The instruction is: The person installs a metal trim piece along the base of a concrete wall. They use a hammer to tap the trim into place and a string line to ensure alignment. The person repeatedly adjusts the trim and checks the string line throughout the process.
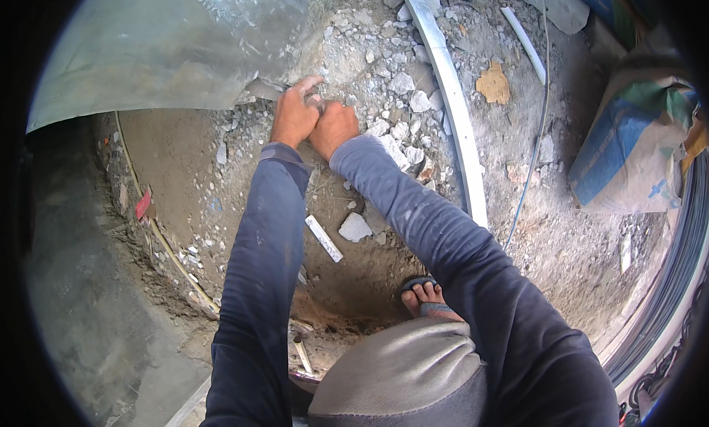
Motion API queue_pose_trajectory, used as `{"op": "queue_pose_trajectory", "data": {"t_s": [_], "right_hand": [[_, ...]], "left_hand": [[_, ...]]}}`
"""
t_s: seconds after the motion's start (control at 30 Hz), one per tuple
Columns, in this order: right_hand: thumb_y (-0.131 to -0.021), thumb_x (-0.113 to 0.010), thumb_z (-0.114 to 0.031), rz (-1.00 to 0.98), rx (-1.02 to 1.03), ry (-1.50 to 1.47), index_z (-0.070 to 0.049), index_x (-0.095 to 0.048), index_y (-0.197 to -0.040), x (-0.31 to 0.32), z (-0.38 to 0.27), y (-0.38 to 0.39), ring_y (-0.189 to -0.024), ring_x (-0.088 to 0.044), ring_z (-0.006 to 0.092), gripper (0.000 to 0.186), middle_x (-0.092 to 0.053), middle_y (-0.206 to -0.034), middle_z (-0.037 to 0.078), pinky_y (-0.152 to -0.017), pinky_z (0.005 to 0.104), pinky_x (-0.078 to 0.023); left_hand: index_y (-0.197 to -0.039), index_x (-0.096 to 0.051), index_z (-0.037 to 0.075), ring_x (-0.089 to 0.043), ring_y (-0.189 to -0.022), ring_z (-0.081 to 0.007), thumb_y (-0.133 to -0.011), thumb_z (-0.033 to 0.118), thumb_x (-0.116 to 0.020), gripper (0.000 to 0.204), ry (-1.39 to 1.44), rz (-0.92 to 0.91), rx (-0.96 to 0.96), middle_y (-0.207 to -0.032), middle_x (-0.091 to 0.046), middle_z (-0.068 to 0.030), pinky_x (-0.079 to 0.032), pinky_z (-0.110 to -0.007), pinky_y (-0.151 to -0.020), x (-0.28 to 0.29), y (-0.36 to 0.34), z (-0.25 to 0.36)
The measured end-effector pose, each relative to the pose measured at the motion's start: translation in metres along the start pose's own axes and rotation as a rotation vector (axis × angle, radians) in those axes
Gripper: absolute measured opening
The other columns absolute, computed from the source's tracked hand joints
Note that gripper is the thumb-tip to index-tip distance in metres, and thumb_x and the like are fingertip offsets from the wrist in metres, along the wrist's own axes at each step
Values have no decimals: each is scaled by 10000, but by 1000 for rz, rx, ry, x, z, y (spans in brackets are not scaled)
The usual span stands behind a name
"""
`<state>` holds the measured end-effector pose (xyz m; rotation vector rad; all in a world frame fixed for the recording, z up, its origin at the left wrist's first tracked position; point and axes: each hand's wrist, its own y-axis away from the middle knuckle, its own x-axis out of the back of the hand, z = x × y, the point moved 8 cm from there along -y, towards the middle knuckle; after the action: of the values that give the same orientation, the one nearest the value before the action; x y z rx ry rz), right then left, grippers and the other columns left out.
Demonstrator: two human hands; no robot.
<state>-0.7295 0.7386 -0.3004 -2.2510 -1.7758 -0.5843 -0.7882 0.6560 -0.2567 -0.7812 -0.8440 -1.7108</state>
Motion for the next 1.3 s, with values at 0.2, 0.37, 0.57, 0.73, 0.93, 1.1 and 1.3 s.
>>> {"op": "queue_pose_trajectory", "data": {"t_s": [0.2, 0.37, 0.57, 0.73, 0.93, 1.1, 1.3], "right_hand": [[-803, -674, -181, -145, 35, 8, 21, -726, -859, -26, -2, 26, -816, -688, 479, 216, -697, -834, 283, -800, 527, -558], [-805, -662, -150, -254, 106, -6, 9, -726, -855, -30, -3, 37, -815, -694, 464, 179, -699, -831, 274, -787, 512, -565], [-845, -641, -138, -410, 196, -126, -54, -740, -903, -20, -17, 45, -772, -703, 417, 142, -717, -849, 222, -779, 475, -571], [-876, -665, -216, 199, 213, 225, -70, -755, -984, 51, -14, -37, -804, -709, 344, 203, -720, -929, 178, -803, 428, -567], [-839, -669, -218, -170, 10, 143, -54, -778, -928, 11, 8, -93, -946, -727, 350, 216, -751, -945, 212, -916, 397, -552], [-819, -702, -273, -222, -80, 107, -60, -788, -935, -3, 23, -108, -940, -733, 334, 257, -759, -942, 188, -909, 385, -554], [-825, -695, -265, -267, -144, -7, -40, -776, -863, -16, 37, -112, -835, -754, 245, 243, -761, -825, 120, -826, 334, -564]], "left_hand": [[-1233, -686, 19, -731, -1015, -234, -811, -186, -586, 480, 221, 76, -59, -1291, -665, -190, -587, -326, -853, -2, 12, -12], [-1171, -709, -13, -741, -838, -212, -840, -106, -615, 357, 175, 188, 152, -997, -746, -163, -572, -294, -730, 5, 31, -41], [-1026, -754, 11, -739, -911, -320, -840, 13, -616, 232, 259, 191, 335, -947, -762, -176, -567, -397, -815, -2, 50, -98], [-979, -729, -15, -709, -842, -299, -888, 46, -580, 185, 166, 278, 173, -907, -751, -148, -548, -368, -775, 6, 63, -77], [-958, -718, -4, -634, -665, -128, -923, 101, -595, 166, 798, 313, 253, -772, -702, -52, -484, -262, -618, -10, 68, -104], [-958, -709, 10, -581, -589, -85, -919, 102, -607, 142, 898, 263, 374, -758, -667, -23, -426, -235, -541, -7, 74, -108], [-1026, -691, 5, -495, -512, -78, -912, 88, -634, 152, 1146, 230, 480, -674, -551, 23, -361, -236, -461, -19, 78, -131]]}}
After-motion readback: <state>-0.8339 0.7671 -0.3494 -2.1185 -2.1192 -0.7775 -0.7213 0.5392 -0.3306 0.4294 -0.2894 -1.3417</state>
